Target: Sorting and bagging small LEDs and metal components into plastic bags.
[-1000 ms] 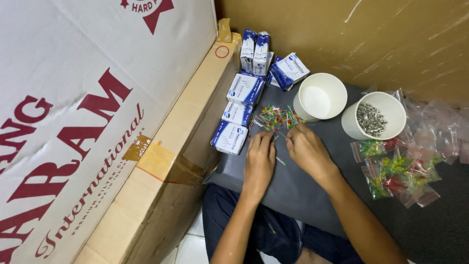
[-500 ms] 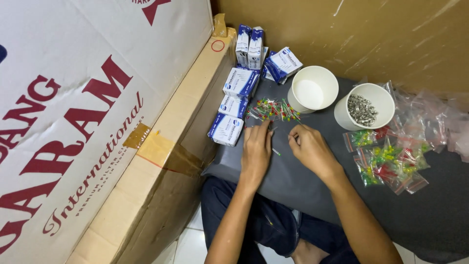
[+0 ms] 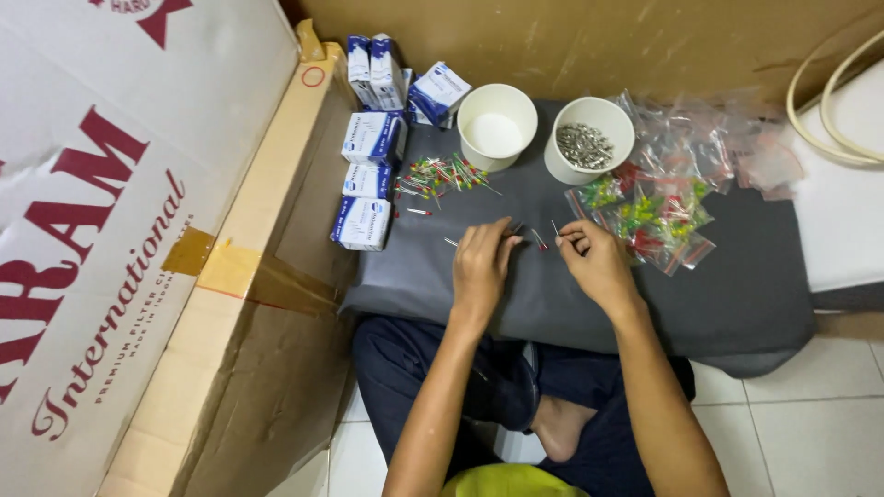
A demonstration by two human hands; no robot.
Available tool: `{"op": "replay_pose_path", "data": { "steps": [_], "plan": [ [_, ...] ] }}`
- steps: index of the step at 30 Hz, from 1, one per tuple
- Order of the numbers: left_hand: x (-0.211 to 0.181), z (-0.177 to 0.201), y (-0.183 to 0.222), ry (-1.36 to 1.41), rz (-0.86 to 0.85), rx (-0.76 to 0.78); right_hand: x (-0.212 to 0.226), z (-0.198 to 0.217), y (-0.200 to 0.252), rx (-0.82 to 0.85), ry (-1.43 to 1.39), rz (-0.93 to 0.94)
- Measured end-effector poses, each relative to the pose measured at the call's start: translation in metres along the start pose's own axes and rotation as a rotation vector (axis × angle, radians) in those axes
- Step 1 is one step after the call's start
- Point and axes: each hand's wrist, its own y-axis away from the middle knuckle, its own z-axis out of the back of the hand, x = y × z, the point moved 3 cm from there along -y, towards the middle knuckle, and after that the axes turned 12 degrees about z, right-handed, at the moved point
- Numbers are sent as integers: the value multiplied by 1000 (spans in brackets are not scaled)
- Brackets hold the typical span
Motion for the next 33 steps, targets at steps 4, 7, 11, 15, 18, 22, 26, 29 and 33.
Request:
{"op": "replay_pose_path", "data": {
  "steps": [4, 7, 11, 15, 18, 22, 26, 29, 33],
  "plan": [
    [-13, -22, 12, -56, -11, 70, -8, 4, 13, -53, -13, -14],
    [-8, -29, 16, -92, 10, 88, -2, 6, 13, -36, -8, -9],
    [-4, -26, 17, -47, 31, 112, 11, 2, 11, -22, -4, 30],
    [-2, -26, 17, 8, 36, 134, 20, 5, 13, -48, -40, 62],
    [-1, -28, 18, -26, 49, 149, 5, -2, 14, -62, -30, 93],
    [0, -29, 20, -22, 49, 178, 3, -4, 15, -84, -26, 149],
    [6, -35, 22, -58, 43, 152, 4, -5, 15, -101, -35, 188],
    [1, -30, 21, -57, 50, 123, 1, -8, 17, -132, -43, 207],
    [-2, -23, 20, -65, 71, 29, 5, -9, 21, -194, -65, 235]
  ]
}}
